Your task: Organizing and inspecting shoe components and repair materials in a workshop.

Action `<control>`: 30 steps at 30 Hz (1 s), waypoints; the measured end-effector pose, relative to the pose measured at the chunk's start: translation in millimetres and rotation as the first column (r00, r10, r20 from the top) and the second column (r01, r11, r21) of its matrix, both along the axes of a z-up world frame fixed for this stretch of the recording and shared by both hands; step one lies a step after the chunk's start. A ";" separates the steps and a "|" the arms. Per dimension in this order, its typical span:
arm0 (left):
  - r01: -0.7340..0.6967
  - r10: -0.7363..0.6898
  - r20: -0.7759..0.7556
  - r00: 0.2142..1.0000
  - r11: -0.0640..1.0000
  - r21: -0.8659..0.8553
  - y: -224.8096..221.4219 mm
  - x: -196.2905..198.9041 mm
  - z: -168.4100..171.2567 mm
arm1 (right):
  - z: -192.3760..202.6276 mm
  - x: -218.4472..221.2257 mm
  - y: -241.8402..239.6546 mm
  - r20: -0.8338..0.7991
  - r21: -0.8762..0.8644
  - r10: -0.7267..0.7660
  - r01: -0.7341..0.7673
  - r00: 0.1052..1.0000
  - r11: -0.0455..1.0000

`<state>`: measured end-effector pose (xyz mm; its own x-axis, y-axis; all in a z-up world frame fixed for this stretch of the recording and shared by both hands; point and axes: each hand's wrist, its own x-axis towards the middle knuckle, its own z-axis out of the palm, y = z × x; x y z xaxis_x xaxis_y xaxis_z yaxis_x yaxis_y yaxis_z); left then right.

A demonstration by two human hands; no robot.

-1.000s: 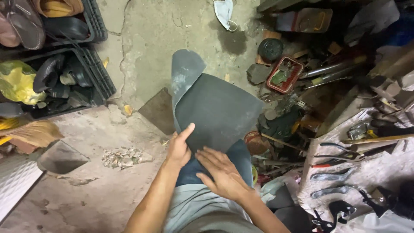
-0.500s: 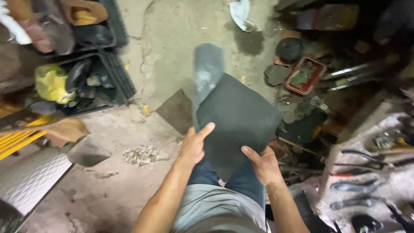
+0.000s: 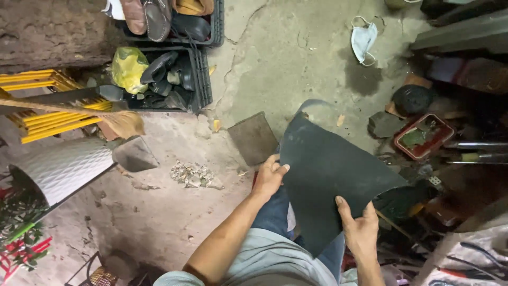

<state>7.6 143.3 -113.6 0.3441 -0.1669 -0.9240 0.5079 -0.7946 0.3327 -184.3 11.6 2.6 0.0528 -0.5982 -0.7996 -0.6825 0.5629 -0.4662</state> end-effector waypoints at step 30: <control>-0.581 0.575 -0.085 0.814 0.805 -0.120 -77.4 -14.4 74.2 | -70.4 -27.7 -10.4 0.183 0.540 -0.652 0.479 0.736 0.692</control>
<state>-6.8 65.9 -39.4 0.3775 -0.0730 -0.9231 0.8749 -0.2984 0.3814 -212.0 1.2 -67.8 0.1348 -0.2006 -0.9704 -0.0099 0.9790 -0.2038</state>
